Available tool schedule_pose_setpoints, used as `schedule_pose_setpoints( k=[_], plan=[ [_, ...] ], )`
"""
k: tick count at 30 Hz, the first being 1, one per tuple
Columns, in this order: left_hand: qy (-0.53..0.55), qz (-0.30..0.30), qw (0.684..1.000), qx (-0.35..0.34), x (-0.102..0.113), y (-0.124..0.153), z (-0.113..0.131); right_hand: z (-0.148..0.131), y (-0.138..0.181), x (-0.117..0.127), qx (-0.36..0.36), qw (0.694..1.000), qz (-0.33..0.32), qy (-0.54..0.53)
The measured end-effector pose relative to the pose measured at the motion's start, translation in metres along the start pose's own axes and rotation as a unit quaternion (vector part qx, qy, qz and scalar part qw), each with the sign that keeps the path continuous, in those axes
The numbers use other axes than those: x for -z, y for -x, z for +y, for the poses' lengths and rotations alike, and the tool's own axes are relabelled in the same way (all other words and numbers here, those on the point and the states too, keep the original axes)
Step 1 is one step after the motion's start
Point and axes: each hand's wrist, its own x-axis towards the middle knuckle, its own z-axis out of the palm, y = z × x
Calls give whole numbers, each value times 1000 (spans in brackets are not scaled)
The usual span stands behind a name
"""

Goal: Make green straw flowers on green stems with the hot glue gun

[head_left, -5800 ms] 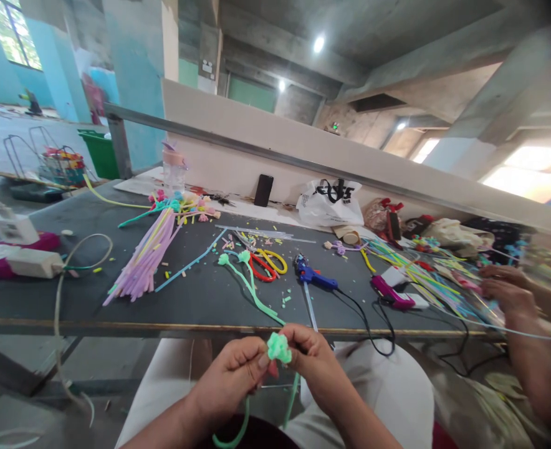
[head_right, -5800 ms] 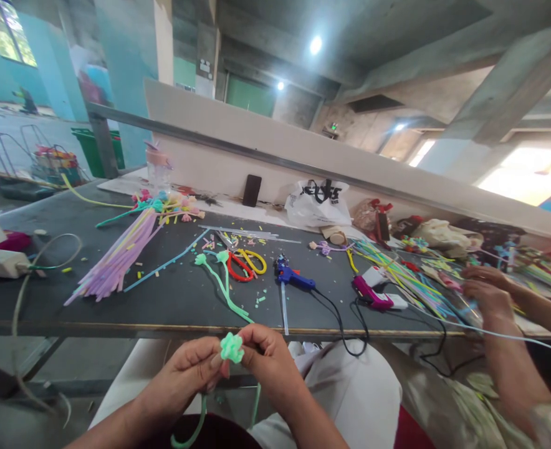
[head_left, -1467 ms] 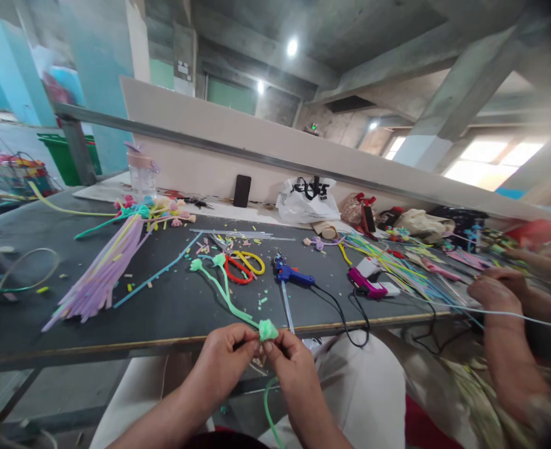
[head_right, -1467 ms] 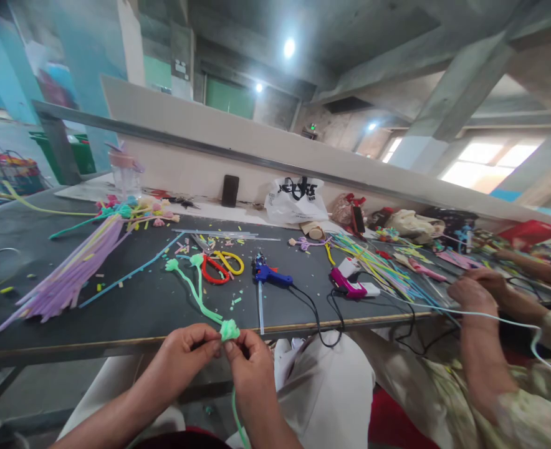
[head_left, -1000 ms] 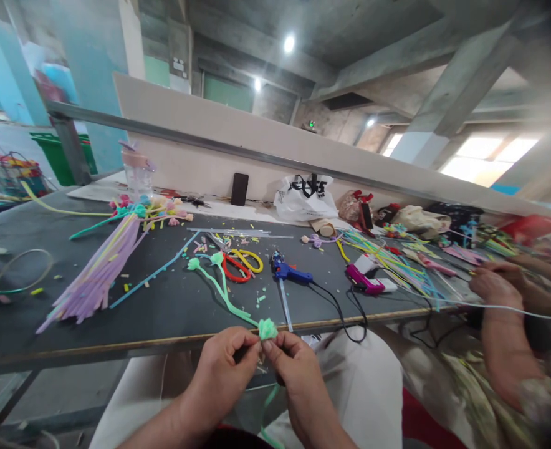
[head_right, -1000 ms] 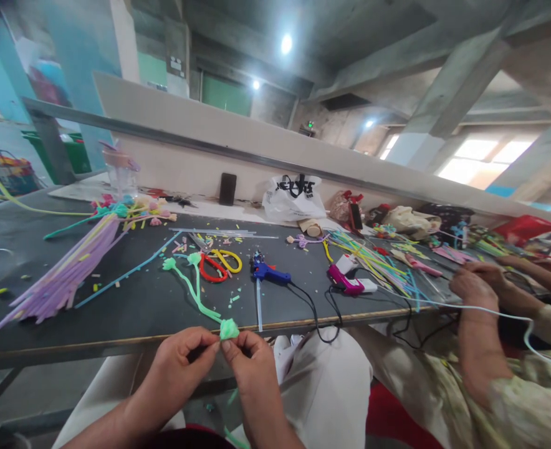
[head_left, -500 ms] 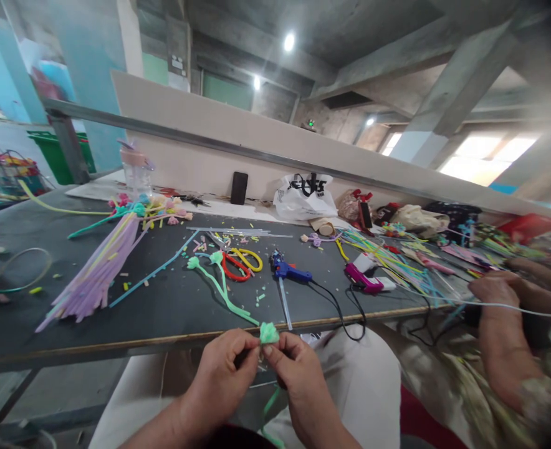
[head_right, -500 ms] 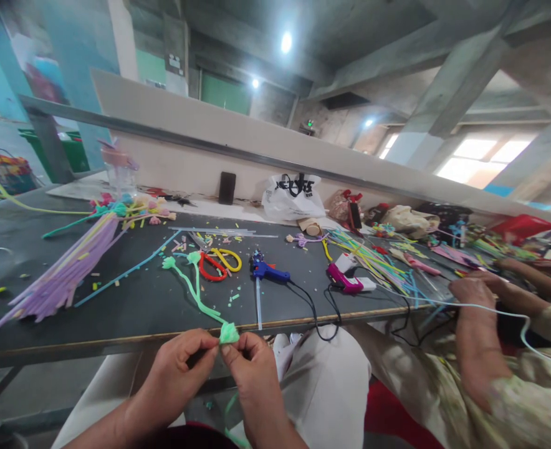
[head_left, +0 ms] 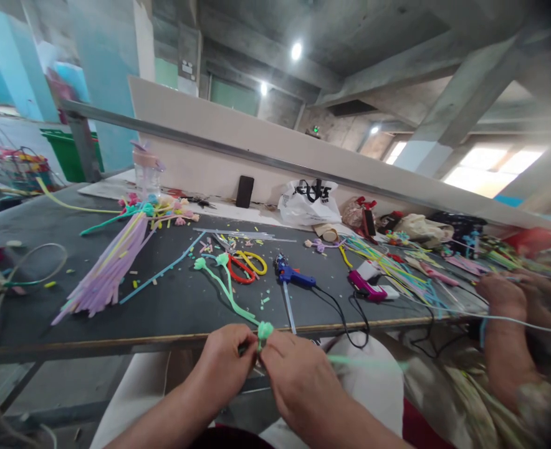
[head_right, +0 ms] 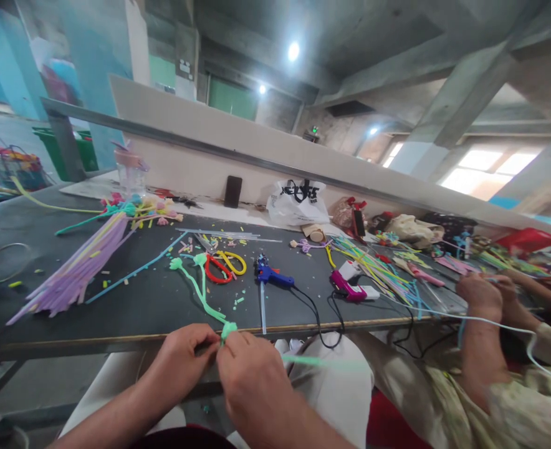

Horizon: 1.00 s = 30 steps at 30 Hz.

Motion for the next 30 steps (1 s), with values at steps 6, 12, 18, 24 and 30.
schedule_pose_setpoints(
  k=[6, 12, 18, 24, 30],
  plan=[
    [166, -229, 959, -1, 12, 7, 13, 10, -46, 50, 167, 971, -144, -92],
    [444, -290, 838, 125, 18, 17, 4, 29, -68, 32, 41, 841, -226, -490],
    [626, -198, 732, 184, 12, 18, -6, 19, -39, -10, -139, 798, -22, -586],
    [629, -197, 717, 227, 12, 18, -6, 20, -23, -6, -93, 832, 26, -546],
    [616, -245, 711, 234, 8, 20, -9, 22, -26, -3, -87, 819, -40, -566]
  ],
)
